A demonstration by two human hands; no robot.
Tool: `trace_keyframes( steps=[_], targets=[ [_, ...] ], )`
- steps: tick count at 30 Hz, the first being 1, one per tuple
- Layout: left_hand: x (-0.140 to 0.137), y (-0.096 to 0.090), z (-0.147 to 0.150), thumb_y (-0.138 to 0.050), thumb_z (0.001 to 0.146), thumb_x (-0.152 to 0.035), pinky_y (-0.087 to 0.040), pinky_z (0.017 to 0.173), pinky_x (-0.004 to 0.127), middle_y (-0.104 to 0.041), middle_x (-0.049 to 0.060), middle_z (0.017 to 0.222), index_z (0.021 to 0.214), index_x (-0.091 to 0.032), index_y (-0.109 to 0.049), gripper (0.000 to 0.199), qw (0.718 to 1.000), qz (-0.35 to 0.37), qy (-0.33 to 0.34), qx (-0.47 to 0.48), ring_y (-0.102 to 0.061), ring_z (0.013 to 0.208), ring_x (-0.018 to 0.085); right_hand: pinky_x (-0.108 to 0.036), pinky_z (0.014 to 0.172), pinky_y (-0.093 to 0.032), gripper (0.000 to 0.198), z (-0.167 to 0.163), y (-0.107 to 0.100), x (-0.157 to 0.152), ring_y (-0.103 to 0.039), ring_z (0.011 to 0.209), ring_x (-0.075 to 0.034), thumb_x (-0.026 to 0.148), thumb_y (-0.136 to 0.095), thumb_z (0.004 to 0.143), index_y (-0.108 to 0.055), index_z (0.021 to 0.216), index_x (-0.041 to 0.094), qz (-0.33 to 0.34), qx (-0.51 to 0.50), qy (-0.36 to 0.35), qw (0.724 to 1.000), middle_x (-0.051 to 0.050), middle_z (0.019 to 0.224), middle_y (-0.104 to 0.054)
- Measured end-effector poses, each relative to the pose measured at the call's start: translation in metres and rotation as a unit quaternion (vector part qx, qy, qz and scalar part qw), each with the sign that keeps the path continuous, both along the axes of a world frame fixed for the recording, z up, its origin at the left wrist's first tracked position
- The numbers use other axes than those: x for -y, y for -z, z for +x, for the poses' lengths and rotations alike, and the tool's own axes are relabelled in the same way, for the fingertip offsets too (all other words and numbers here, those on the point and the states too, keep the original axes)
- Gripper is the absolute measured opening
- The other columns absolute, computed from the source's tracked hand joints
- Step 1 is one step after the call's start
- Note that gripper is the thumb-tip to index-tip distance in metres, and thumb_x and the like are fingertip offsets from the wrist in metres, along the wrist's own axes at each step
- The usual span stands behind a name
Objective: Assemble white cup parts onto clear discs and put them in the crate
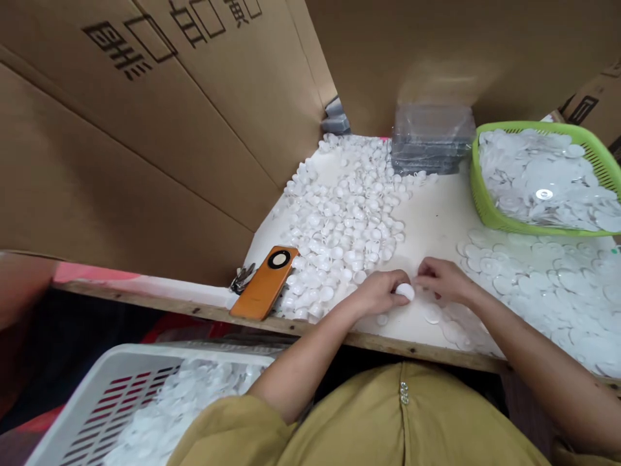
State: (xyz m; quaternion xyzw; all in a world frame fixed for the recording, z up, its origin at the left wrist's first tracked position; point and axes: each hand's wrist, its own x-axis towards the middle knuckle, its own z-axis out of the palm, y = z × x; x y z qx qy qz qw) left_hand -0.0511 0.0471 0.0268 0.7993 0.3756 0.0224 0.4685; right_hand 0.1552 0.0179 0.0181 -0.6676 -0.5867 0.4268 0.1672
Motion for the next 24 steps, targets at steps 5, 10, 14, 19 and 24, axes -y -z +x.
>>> trace_keyframes(
  steps=[5,10,14,19,24],
  targets=[
    [0.033,-0.043,-0.128,-0.061,0.075,-0.041,-0.041,0.072,0.022,-0.064,0.0,0.09,0.098,-0.019,-0.062,0.032,0.997,-0.052,-0.037,-0.034,-0.056,0.081,0.015,-0.031,0.066,-0.042,0.021,0.068,-0.006,-0.004,-0.061,0.084,-0.024,0.031,-0.048,0.087,-0.065,0.089,0.019,0.15,0.315,0.09,0.933,-0.011,0.094,-0.063],
    [0.08,-0.062,-0.253,-0.063,0.067,-0.034,-0.041,0.068,0.025,-0.067,0.0,0.077,0.095,-0.021,-0.067,0.032,0.929,-0.039,-0.137,-0.342,-0.061,0.074,0.021,-0.034,0.065,-0.041,0.031,0.101,0.006,-0.001,-0.06,0.089,-0.028,0.041,-0.047,0.087,-0.066,0.095,0.019,0.085,0.394,0.048,0.914,-0.016,0.102,-0.057],
    [0.093,-0.049,-0.231,-0.055,0.079,-0.041,-0.045,0.078,0.029,-0.069,0.005,0.094,0.099,-0.022,-0.067,0.03,0.931,0.095,-0.193,-0.294,-0.063,0.087,0.024,-0.034,0.064,-0.039,0.028,0.102,0.007,0.0,-0.06,0.088,-0.027,0.042,-0.053,0.083,-0.062,0.097,0.019,0.102,0.391,0.057,0.913,-0.016,0.103,-0.059],
    [0.065,-0.018,-0.107,-0.054,0.086,-0.025,-0.045,0.085,0.025,-0.061,0.006,0.107,0.114,-0.024,-0.062,0.03,0.983,0.175,-0.032,-0.047,-0.059,0.097,0.018,-0.032,0.059,-0.041,0.019,0.09,-0.009,0.007,-0.061,0.064,-0.021,0.039,-0.064,0.075,-0.056,0.077,0.022,0.068,0.217,0.142,0.963,-0.005,0.069,-0.063],
    [0.028,0.012,-0.029,-0.063,0.078,-0.017,-0.044,0.076,0.022,-0.06,0.004,0.096,0.099,-0.02,-0.068,0.022,0.983,0.162,0.084,-0.011,-0.059,0.085,0.015,-0.026,0.05,-0.045,0.034,0.041,-0.019,0.029,-0.06,0.052,-0.016,0.044,-0.073,0.066,-0.056,0.083,0.02,0.037,-0.151,0.163,0.974,0.0,0.061,-0.061]
  ],
)
